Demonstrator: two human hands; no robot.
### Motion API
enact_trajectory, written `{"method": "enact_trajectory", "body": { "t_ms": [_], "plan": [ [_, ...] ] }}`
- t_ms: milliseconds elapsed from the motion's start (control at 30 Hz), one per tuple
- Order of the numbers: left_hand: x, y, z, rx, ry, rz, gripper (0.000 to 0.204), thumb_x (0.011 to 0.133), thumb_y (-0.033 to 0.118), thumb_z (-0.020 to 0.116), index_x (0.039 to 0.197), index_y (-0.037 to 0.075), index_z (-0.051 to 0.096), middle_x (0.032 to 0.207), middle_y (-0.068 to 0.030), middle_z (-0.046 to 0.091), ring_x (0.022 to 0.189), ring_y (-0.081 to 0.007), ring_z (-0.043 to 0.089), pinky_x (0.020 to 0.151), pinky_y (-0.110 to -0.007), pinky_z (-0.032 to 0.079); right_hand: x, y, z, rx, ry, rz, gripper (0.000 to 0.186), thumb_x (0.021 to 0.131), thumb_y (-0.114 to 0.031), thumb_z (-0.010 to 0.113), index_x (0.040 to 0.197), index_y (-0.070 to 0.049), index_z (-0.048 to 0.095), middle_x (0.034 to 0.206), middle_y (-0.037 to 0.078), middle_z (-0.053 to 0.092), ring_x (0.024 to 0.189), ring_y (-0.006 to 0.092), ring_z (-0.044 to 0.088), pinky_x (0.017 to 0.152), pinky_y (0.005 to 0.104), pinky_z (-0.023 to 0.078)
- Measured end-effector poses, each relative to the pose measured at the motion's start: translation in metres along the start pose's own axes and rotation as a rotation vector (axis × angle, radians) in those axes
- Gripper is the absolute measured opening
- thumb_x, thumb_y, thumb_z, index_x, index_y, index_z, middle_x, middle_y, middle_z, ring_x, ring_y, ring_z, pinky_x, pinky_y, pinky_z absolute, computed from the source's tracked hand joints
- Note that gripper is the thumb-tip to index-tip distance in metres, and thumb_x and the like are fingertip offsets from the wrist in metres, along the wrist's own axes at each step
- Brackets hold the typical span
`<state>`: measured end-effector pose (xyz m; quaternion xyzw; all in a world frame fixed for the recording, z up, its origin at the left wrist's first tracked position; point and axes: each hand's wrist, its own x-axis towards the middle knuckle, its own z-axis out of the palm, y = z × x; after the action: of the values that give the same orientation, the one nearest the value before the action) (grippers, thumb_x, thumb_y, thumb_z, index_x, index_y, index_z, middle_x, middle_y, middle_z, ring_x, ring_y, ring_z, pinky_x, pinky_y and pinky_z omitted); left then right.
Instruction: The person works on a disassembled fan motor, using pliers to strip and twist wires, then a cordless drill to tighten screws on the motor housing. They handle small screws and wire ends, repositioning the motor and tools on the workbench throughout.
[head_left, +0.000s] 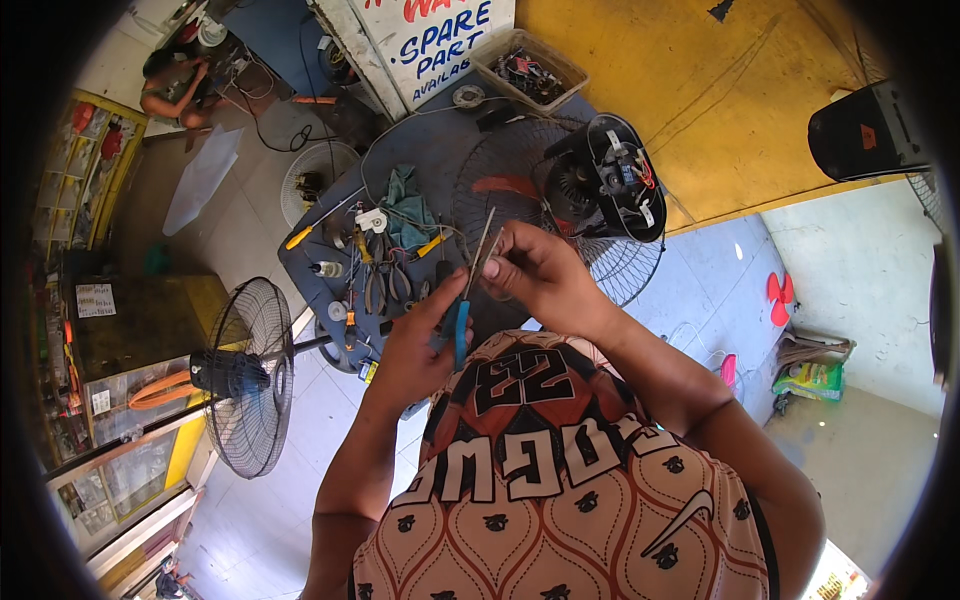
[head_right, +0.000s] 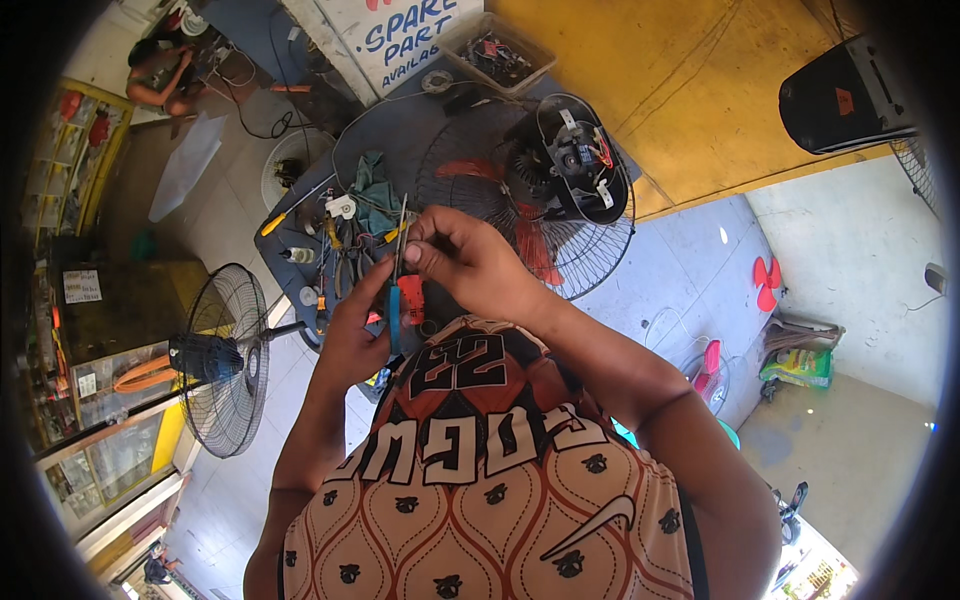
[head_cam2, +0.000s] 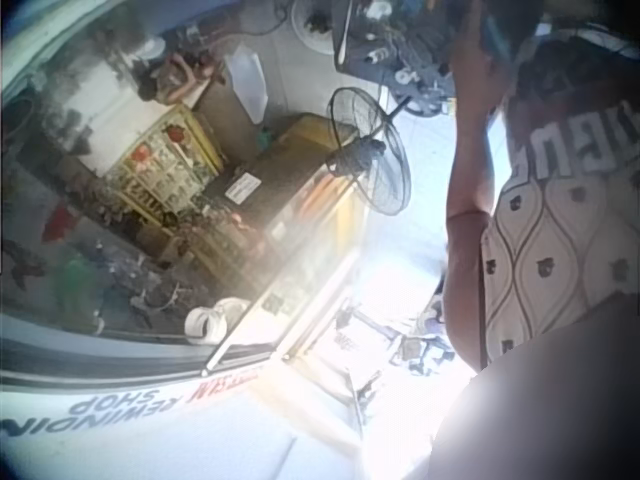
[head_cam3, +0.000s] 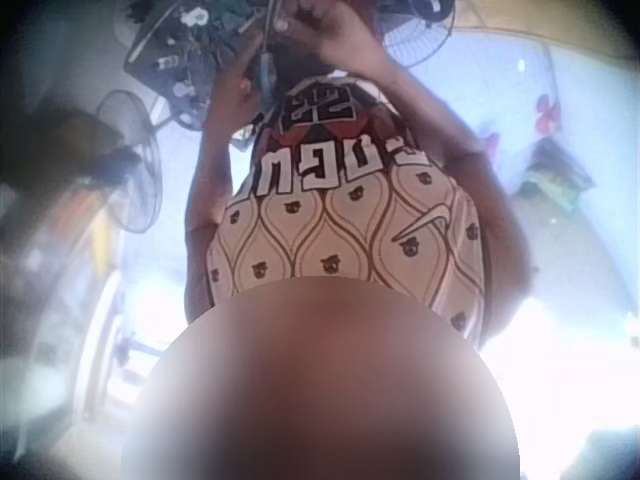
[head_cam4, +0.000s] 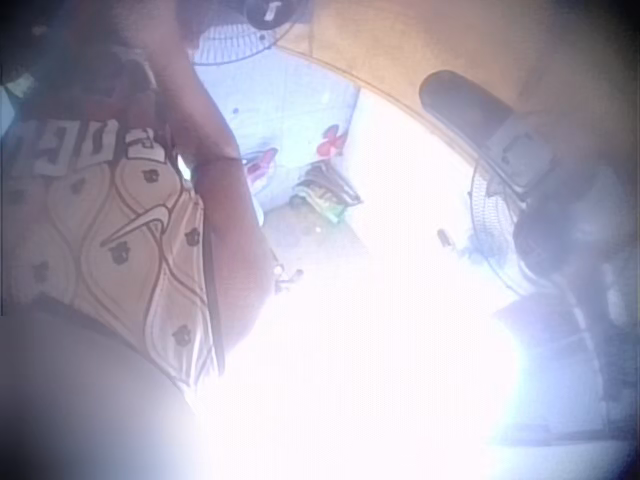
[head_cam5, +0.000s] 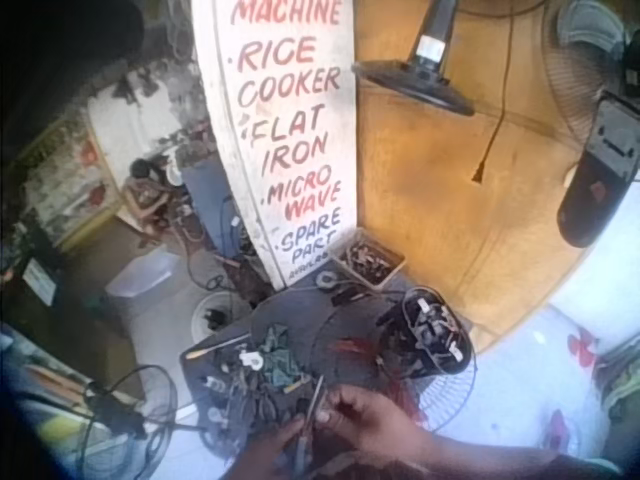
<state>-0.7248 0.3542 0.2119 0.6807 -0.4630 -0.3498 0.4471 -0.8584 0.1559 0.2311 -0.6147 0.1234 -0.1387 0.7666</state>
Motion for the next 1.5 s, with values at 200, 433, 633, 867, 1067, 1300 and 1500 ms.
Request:
{"method": "enact_trajectory", "body": {
  "t_ms": [200, 433, 633, 867, 1067, 1300, 1500],
  "plan": [
    [-0.001, -0.001, 0.003, 0.044, 0.056, 0.129, 0.079, 0.087, -0.004, 0.070, 0.160, 0.014, 0.044, 0.148, -0.0200, 0.059, 0.123, -0.0266, 0.068, 0.104, -0.038, 0.053, -0.003, -0.002, 0.003, -0.199, 0.043, -0.089, 0.016, 0.104, -0.013, 0.069, 0.103, 0.001, 0.061, 0.094, 0.007, 0.070, 0.087, 0.0090, 0.062, 0.077, 0.0291, 0.053],
    [-0.006, -0.014, 0.004, -0.350, -0.076, 0.045, 0.090, 0.087, -0.003, 0.072, 0.166, 0.013, 0.032, 0.120, -0.0131, 0.066, 0.096, -0.0181, 0.066, 0.088, -0.032, 0.053, -0.005, -0.015, 0.005, -0.245, -0.011, -0.065, 0.018, 0.107, -0.016, 0.063, 0.104, 0.002, 0.063, 0.093, 0.004, 0.067, 0.086, 0.0071, 0.058, 0.077, 0.0278, 0.050],
    [-0.005, -0.012, 0.009, -1.149, -0.253, -0.081, 0.111, 0.081, 0.010, 0.083, 0.170, 0.016, 0.017, 0.083, -0.0044, 0.058, 0.069, -0.0113, 0.053, 0.063, -0.025, 0.041, 0.002, -0.006, 0.011, 0.022, -0.036, -0.055, 0.017, 0.109, -0.017, 0.061, 0.105, -0.001, 0.063, 0.095, -0.001, 0.064, 0.090, 0.0049, 0.054, 0.081, 0.0240, 0.047],
    [-0.003, -0.011, 0.004, -0.969, -0.219, -0.112, 0.104, 0.085, 0.005, 0.078, 0.170, 0.013, 0.018, 0.089, -0.0033, 0.058, 0.081, -0.0113, 0.056, 0.074, -0.028, 0.046, 0.003, -0.006, 0.018, -0.033, 0.069, -0.027, 0.018, 0.103, -0.017, 0.071, 0.100, -0.002, 0.061, 0.083, -0.003, 0.060, 0.076, 0.0040, 0.050, 0.069, 0.0231, 0.045],
    [-0.005, -0.013, 0.009, -0.908, -0.222, -0.054, 0.100, 0.088, -0.002, 0.073, 0.170, 0.014, 0.018, 0.094, -0.0023, 0.058, 0.088, -0.0124, 0.058, 0.081, -0.030, 0.048, 0.005, -0.006, 0.017, -0.333, 0.146, -0.043, 0.024, 0.094, -0.012, 0.082, 0.089, -0.004, 0.059, 0.066, -0.004, 0.054, 0.065, 0.0036, 0.047, 0.058, 0.0255, 0.043],
    [-0.003, -0.011, 0.020, -1.104, -0.101, -0.037, 0.107, 0.088, 0.000, 0.075, 0.171, 0.021, 0.010, 0.095, -0.0057, 0.057, 0.083, -0.0161, 0.056, 0.078, -0.033, 0.047, 0.014, 0.004, 0.022, -0.252, 0.222, -0.096, 0.029, 0.094, -0.013, 0.082, 0.099, -0.002, 0.055, 0.083, 0.002, 0.058, 0.078, 0.0056, 0.052, 0.069, 0.0259, 0.047],
    [0.003, -0.021, -0.001, -0.833, 0.163, 0.062, 0.110, 0.088, 0.005, 0.079, 0.171, 0.023, 0.009, 0.113, -0.0129, 0.065, 0.100, -0.0224, 0.066, 0.084, -0.040, 0.056, 0.028, 0.014, 0.016, -0.003, 0.284, -0.117, 0.023, 0.105, -0.013, 0.064, 0.117, -0.001, 0.048, 0.104, 0.010, 0.061, 0.094, 0.0148, 0.059, 0.080, 0.0314, 0.049]
  ]
}}
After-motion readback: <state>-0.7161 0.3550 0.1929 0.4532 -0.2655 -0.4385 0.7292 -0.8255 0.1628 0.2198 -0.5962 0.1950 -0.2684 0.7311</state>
